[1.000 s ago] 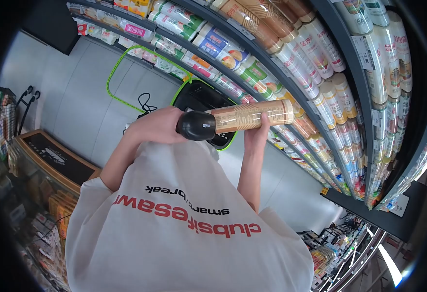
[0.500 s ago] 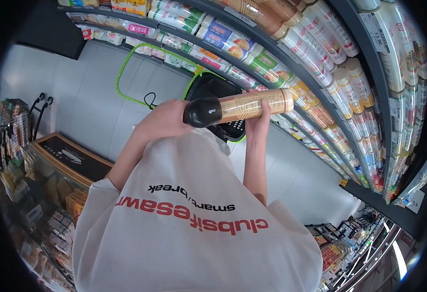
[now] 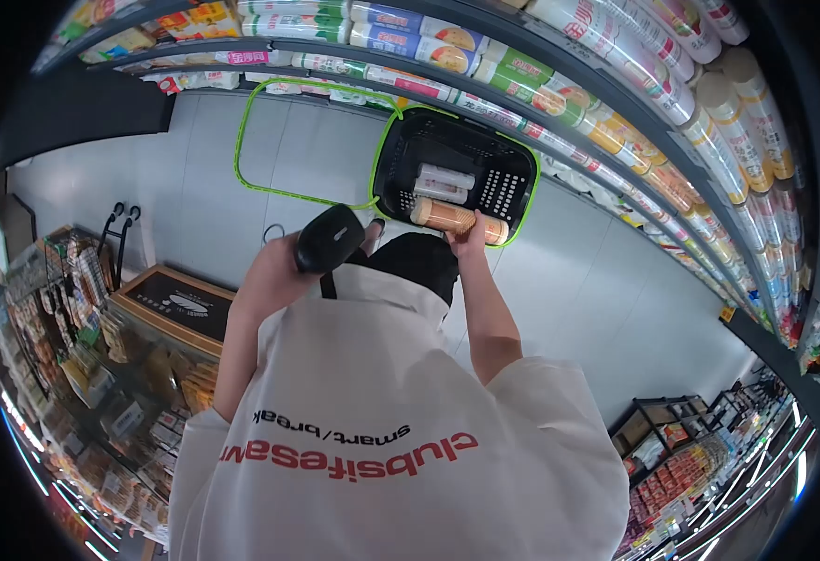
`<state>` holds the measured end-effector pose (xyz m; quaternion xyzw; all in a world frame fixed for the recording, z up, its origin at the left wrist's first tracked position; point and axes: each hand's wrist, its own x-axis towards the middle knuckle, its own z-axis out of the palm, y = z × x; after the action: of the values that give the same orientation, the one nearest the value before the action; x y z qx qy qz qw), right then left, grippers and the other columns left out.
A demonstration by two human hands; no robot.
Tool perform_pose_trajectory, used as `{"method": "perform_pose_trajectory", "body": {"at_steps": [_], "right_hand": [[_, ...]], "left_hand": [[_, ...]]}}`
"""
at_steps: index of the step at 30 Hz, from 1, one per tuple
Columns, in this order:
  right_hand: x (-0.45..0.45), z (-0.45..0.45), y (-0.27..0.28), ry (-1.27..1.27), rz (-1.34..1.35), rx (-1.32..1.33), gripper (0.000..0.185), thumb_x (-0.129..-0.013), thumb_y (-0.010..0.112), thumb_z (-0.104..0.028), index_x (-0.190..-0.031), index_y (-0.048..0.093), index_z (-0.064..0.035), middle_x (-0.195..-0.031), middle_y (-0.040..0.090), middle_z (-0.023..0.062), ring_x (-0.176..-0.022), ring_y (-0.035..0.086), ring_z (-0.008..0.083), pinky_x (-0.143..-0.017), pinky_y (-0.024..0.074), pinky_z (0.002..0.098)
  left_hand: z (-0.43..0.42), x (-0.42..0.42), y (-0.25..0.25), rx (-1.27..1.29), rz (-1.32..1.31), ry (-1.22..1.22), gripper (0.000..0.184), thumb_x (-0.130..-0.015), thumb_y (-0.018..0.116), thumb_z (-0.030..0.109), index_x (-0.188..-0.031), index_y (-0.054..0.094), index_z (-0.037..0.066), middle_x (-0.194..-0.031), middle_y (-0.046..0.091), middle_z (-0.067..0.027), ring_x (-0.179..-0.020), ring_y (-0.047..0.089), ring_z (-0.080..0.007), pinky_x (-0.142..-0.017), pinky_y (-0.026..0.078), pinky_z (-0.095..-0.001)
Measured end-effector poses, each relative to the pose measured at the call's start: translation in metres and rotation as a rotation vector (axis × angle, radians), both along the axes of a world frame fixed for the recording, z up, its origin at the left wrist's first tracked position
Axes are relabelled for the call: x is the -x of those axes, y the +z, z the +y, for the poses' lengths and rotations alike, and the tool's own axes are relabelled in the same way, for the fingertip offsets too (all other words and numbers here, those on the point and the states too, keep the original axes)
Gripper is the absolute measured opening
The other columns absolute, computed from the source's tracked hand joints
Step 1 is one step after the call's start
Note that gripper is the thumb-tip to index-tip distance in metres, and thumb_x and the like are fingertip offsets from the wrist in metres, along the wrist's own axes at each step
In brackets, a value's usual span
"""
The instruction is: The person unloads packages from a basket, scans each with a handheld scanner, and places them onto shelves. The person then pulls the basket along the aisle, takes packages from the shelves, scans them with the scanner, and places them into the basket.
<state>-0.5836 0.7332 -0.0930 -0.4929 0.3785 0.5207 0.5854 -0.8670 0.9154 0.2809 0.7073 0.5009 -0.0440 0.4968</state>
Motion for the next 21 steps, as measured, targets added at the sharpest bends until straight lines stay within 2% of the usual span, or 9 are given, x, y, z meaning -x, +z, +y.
{"method": "perform_pose_trajectory", "body": {"at_steps": [1,3,4,7,9,11,14,17,21], "right_hand": [[-0.006,0.000,-0.022,-0.005,0.015,0.014,0.052,-0.087,0.064,-0.047,-0.129,0.053,-0.0169,-0.125,0.060,0.0055,-0.116,0.057,0.0240,-0.098,0.0443,0.0421],[-0.017,-0.003,-0.058,-0.010,0.003,0.132,0.055,-0.083,0.068,-0.052,-0.125,0.053,-0.0191,-0.122,0.060,0.0056,-0.113,0.058,0.0249,-0.083,0.0504,0.0411],[-0.024,0.004,-0.074,-0.028,-0.010,0.094,0.059,-0.081,0.070,-0.051,-0.127,0.052,-0.0180,-0.123,0.060,0.0058,-0.112,0.059,0.0259,-0.084,0.0505,0.0425],[-0.040,0.008,-0.119,-0.017,-0.021,0.273,0.071,-0.077,0.076,-0.046,-0.133,0.046,-0.0143,-0.121,0.061,0.0063,-0.107,0.061,0.0288,-0.084,0.0513,0.0471],[-0.045,0.018,-0.154,0.015,-0.115,0.258,0.079,-0.075,0.078,-0.047,-0.134,0.044,-0.0080,-0.112,0.063,0.0082,-0.097,0.064,0.0272,-0.072,0.0560,0.0431],[-0.059,0.023,-0.189,0.143,-0.064,0.131,0.080,-0.074,0.079,-0.049,-0.133,0.045,-0.0068,-0.113,0.062,0.0098,-0.095,0.064,0.0260,-0.070,0.0575,0.0419],[-0.064,0.041,-0.200,0.206,-0.040,0.390,0.081,-0.071,0.082,-0.050,-0.132,0.046,-0.0100,-0.115,0.061,0.0106,-0.097,0.063,0.0258,-0.073,0.0565,0.0446],[-0.058,0.045,-0.233,0.285,-0.065,0.475,0.065,-0.076,0.074,-0.053,-0.124,0.056,-0.0131,-0.114,0.062,0.0081,-0.100,0.063,0.0244,-0.078,0.0561,0.0452],[-0.059,0.046,-0.262,0.267,-0.043,0.386,0.060,-0.081,0.070,-0.054,-0.125,0.056,-0.0144,-0.115,0.063,0.0078,-0.098,0.065,0.0248,-0.076,0.0582,0.0429]], "left_hand": [[-0.001,-0.001,-0.006,0.006,0.038,0.013,0.030,-0.075,0.075,0.012,-0.098,0.064,-0.004,-0.085,0.068,-0.0218,-0.088,0.065,-0.0414,-0.074,0.051,-0.0382],[-0.012,-0.004,-0.013,0.052,0.106,0.022,0.031,-0.074,0.075,0.012,-0.099,0.064,-0.004,-0.086,0.068,-0.0223,-0.089,0.066,-0.0405,-0.075,0.051,-0.0376],[-0.013,-0.007,-0.020,0.057,0.133,0.033,0.032,-0.074,0.075,0.011,-0.100,0.064,-0.004,-0.086,0.069,-0.0226,-0.089,0.067,-0.0401,-0.075,0.052,-0.0374],[-0.031,0.007,-0.044,0.112,0.202,0.053,0.033,-0.073,0.075,0.009,-0.102,0.065,-0.004,-0.088,0.069,-0.0221,-0.090,0.070,-0.0341,-0.077,0.051,-0.0360],[-0.035,-0.001,-0.050,0.134,0.217,0.067,0.037,-0.073,0.075,0.006,-0.106,0.064,-0.003,-0.092,0.070,-0.0203,-0.094,0.070,-0.0269,-0.079,0.051,-0.0346],[-0.037,-0.007,-0.062,0.160,0.216,0.105,0.038,-0.073,0.074,0.006,-0.109,0.063,-0.003,-0.094,0.069,-0.0200,-0.095,0.070,-0.0253,-0.080,0.051,-0.0338],[-0.041,-0.012,-0.076,0.204,0.233,0.125,0.039,-0.074,0.073,0.005,-0.111,0.062,-0.003,-0.094,0.069,-0.0194,-0.092,0.069,-0.0244,-0.080,0.051,-0.0330],[-0.048,-0.010,-0.084,0.174,0.227,0.150,0.038,-0.075,0.073,0.006,-0.110,0.063,-0.003,-0.094,0.069,-0.0188,-0.090,0.069,-0.0232,-0.080,0.051,-0.0330],[-0.049,0.001,-0.089,0.188,0.289,0.156,0.036,-0.075,0.073,0.006,-0.109,0.063,-0.004,-0.092,0.070,-0.0179,-0.088,0.069,-0.0222,-0.079,0.051,-0.0329]]}}
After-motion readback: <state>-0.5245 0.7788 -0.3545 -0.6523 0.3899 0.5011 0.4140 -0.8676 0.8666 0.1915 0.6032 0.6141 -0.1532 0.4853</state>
